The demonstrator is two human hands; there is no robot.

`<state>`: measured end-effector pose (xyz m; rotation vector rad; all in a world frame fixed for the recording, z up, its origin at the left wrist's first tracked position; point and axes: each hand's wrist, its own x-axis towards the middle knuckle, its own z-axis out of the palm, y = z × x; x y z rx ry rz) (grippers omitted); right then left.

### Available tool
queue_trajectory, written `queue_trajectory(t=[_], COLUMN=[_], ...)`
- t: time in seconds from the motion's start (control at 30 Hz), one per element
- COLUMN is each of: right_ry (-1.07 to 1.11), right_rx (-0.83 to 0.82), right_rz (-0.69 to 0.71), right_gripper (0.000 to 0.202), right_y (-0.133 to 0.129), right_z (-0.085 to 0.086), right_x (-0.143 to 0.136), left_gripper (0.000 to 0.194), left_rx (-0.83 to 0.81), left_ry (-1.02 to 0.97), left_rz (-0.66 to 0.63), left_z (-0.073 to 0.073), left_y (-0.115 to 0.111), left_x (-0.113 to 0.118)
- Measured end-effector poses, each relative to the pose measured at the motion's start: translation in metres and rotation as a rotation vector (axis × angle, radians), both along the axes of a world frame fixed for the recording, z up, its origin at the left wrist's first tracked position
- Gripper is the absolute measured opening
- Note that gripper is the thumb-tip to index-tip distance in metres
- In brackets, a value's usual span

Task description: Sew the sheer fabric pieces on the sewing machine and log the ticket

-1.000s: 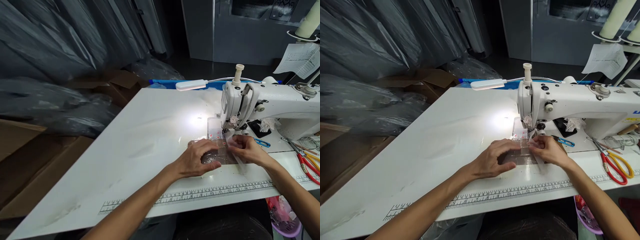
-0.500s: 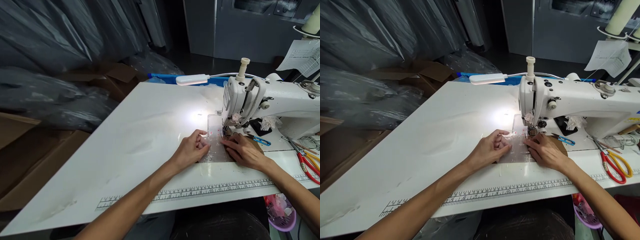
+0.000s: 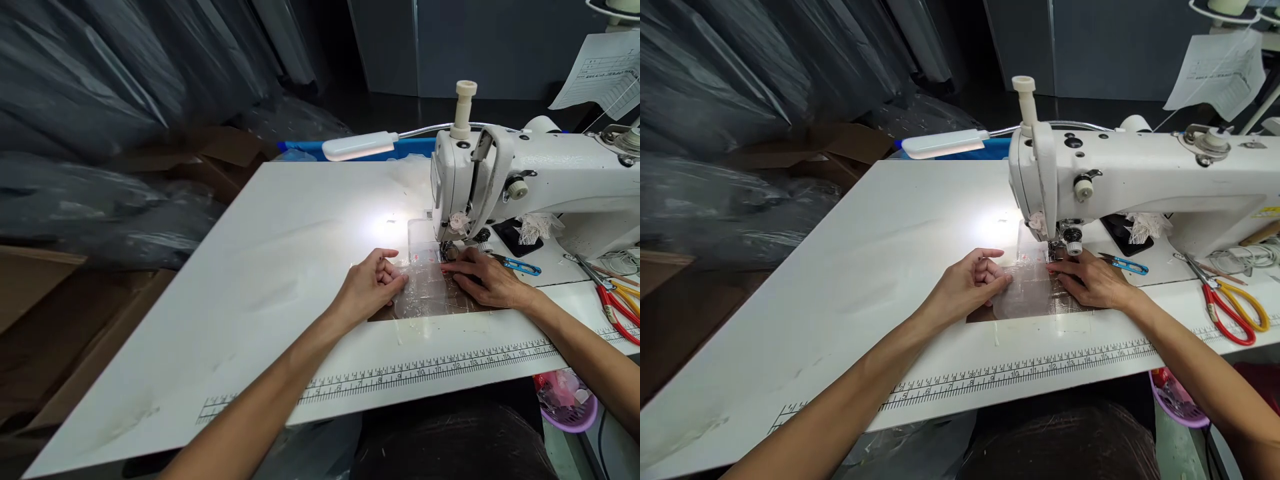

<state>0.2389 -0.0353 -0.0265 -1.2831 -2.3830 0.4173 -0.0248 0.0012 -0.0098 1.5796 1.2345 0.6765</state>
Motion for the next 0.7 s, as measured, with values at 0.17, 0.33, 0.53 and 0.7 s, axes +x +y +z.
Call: queue_trajectory(t=[0.17, 0.33, 0.53, 0.7], right_ry=[-0.122, -0.197, 0.054, 0.087], right_rx=[0.105, 0.082, -0.054, -0.030], right_rz=[0.059, -0.005, -0.045, 0.000], right_gripper=[0.038, 0.037, 0.038, 0.035], right_y=[-0.005, -0.008, -0.010, -0.010], right_z=[0.005, 0.009, 0.006, 0.006], right_x=[-0.011, -0.021, -0.007, -0.004], left_gripper=[0.055, 0.065, 0.074, 0.066], left_rx=[0.012, 0.019, -0.038, -0.076], left_ry=[0.002, 0.021, -0.011, -0.048], left_rz=[-0.037, -0.057, -0.046, 0.006], left_z=[0.002, 0.001, 0.003, 0.006], left_y=[0.000, 0.000, 0.001, 0.001], left_x=[-0.001, -0.002, -0.001, 0.002])
